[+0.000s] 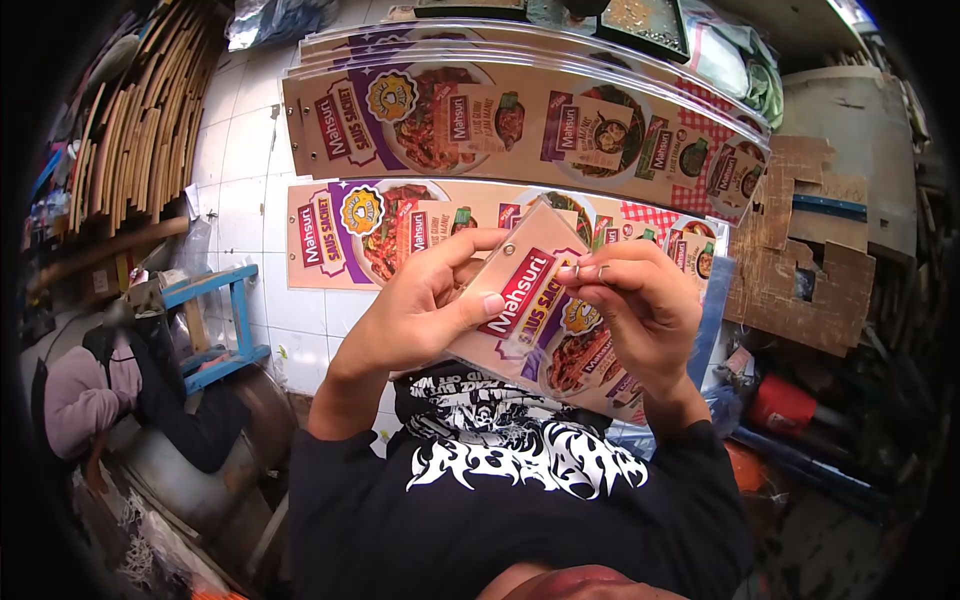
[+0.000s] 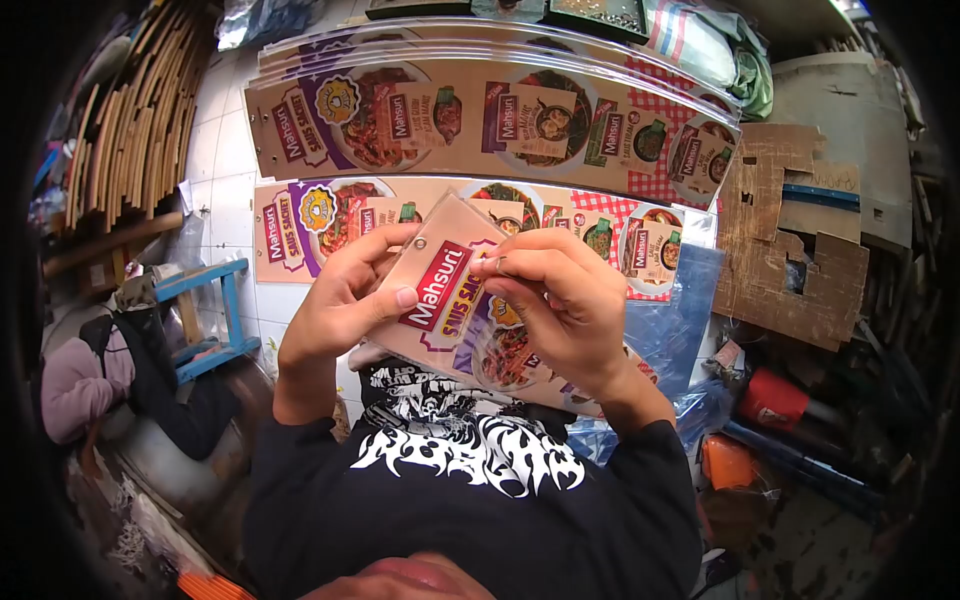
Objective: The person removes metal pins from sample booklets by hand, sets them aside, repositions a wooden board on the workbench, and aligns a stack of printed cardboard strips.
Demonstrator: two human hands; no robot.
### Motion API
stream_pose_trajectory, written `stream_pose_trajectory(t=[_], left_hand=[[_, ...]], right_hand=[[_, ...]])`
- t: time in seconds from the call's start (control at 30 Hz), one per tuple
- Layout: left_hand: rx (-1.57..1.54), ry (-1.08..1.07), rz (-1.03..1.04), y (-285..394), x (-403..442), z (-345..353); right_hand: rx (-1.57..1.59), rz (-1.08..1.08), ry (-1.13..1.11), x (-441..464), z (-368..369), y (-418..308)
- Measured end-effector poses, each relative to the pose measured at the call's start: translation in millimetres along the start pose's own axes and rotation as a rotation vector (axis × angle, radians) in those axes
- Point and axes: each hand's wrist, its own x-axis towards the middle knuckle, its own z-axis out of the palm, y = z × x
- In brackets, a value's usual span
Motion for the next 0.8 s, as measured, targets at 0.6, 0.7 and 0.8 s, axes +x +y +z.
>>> stream_pose_trajectory(t=[0.6,0.7,0.8], left_hand=[[0.089,0.046,0.118,-3.2,0.8,7.4],[0.114,0.062,0.145,-3.7,1.5,10.1],[0.155,0.067,0.151,-5.6,-0.2,6.1]], right_hand=[[-0.355,-0.238,-0.057,24.3,5.4,-10.5],[-0.319,-0.163,-0.071,23.4,10.2,-12.3],[-0.274,-0.151,-0.031,22.3,15.6,-10.7]])
